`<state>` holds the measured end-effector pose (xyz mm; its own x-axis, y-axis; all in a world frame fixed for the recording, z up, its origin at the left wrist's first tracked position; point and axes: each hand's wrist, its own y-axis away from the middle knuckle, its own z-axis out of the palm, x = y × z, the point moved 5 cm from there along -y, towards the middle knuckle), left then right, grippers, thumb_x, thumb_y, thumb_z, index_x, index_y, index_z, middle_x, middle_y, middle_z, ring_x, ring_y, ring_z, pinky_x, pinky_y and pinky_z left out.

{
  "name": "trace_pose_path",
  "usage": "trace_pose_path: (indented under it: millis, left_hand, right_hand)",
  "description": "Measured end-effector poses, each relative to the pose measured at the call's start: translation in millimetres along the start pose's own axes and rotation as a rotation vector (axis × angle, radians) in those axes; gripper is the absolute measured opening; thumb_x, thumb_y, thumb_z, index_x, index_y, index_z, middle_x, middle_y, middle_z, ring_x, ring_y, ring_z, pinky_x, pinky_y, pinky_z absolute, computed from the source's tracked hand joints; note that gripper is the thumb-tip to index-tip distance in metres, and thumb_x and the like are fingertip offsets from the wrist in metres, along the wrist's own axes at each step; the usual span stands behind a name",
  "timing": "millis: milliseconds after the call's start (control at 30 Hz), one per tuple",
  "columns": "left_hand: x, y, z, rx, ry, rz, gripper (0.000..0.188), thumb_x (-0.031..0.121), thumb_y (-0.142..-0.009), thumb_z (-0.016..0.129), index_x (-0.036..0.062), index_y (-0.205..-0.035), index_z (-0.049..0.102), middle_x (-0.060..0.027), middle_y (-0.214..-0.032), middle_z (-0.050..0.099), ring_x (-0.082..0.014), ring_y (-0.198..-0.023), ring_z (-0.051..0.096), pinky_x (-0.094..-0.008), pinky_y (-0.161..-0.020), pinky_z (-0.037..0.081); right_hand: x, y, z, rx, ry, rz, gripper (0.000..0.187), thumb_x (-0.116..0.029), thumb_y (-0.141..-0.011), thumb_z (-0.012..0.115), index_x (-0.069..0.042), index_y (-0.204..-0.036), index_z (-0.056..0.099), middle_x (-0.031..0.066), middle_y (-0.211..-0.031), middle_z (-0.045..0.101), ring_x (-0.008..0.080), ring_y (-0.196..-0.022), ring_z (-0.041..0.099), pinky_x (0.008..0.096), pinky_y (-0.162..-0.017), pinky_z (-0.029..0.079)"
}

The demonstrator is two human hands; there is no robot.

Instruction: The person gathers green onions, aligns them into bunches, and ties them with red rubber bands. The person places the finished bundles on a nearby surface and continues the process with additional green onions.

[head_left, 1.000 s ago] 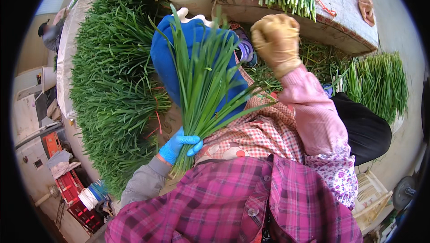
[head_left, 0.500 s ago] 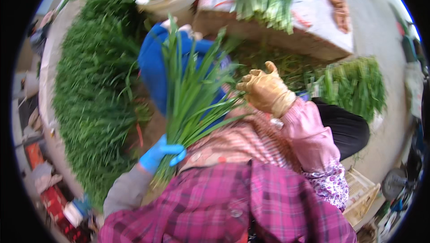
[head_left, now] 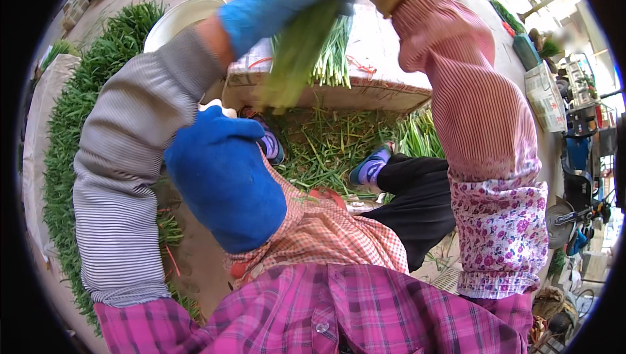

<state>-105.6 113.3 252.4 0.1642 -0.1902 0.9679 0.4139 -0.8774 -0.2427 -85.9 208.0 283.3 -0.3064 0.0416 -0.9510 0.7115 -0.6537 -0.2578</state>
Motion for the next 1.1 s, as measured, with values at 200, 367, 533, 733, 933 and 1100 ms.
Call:
trace_pose_path:
  millis: [200, 367, 533, 733, 933, 1100]
  left_hand:
    - [-95, -30, -53, -0.315, -0.482, -0.116, 0.060, 0.048, -0.091, 0.050, 0.0090, -0.136, 0.043, -0.0096, -0.131, 0.052, -0.0192, -0.125, 0.045, -0.0337, -0.103, 0.034]
    - [-202, -32, -83, -0.330, -0.972, 0.324, 0.035, 0.032, -0.096, 0.039, 0.0164, -0.125, 0.051, -0.0119, -0.138, 0.043, -0.0298, -0.129, 0.039, -0.0424, -0.105, 0.030]
    - [-228, -14, -89, -0.338, -1.028, 0.285, 0.027, 0.025, -0.093, 0.047, 0.0116, -0.116, 0.053, -0.0076, -0.133, 0.047, -0.0248, -0.130, 0.038, -0.0434, -0.108, 0.022]
    - [-240, -13, -105, 0.145, -0.535, 0.321, 0.029, 0.017, -0.087, 0.058, 0.0126, -0.116, 0.054, -0.0076, -0.126, 0.053, -0.0268, -0.121, 0.046, -0.0383, -0.104, 0.031]
    - [-201, -51, -48, -0.397, -0.952, 0.748, 0.022, 0.015, -0.084, 0.060, 0.0152, -0.105, 0.062, -0.0009, -0.111, 0.060, -0.0199, -0.108, 0.054, -0.0387, -0.096, 0.037]
    - [-252, -48, -40, -0.524, -1.094, 0.548, 0.032, 0.031, -0.095, 0.042, 0.0209, -0.120, 0.059, -0.0038, -0.134, 0.049, -0.0213, -0.129, 0.040, -0.0431, -0.112, 0.020]
  right_hand:
    - [91, -67, -76, -0.031, 0.040, 0.181, 0.007, -0.007, -0.078, 0.063, -0.004, -0.082, 0.059, 0.0073, -0.068, 0.062, 0.0173, -0.055, 0.059, 0.0324, -0.050, 0.051]
    - [222, -120, -94, -0.245, -0.269, 0.539, 0.009, -0.011, -0.080, 0.061, -0.003, -0.082, 0.059, 0.0077, -0.068, 0.061, 0.0174, -0.057, 0.059, 0.0300, -0.052, 0.049]
    - [284, -119, -55, -0.319, -0.453, 0.801, 0.014, -0.011, -0.082, 0.061, 0.002, -0.086, 0.056, 0.0063, -0.069, 0.059, 0.0152, -0.060, 0.058, 0.0283, -0.059, 0.053]
    - [339, -124, -28, -0.058, 0.166, 0.569, 0.010, -0.004, -0.077, 0.063, 0.006, -0.079, 0.065, 0.0125, -0.061, 0.062, 0.0167, -0.046, 0.057, 0.0267, -0.044, 0.050]
    - [373, -138, -14, -0.257, -0.037, 0.570, 0.025, -0.018, -0.079, 0.067, 0.001, -0.095, 0.062, 0.0115, -0.077, 0.065, 0.0190, -0.073, 0.064, 0.0315, -0.067, 0.051]
    - [253, -120, -37, -0.472, 0.783, -0.152, 0.069, -0.033, -0.071, 0.075, 0.002, -0.124, 0.047, 0.0215, -0.117, 0.056, 0.0313, -0.109, 0.054, 0.0389, -0.095, 0.041]
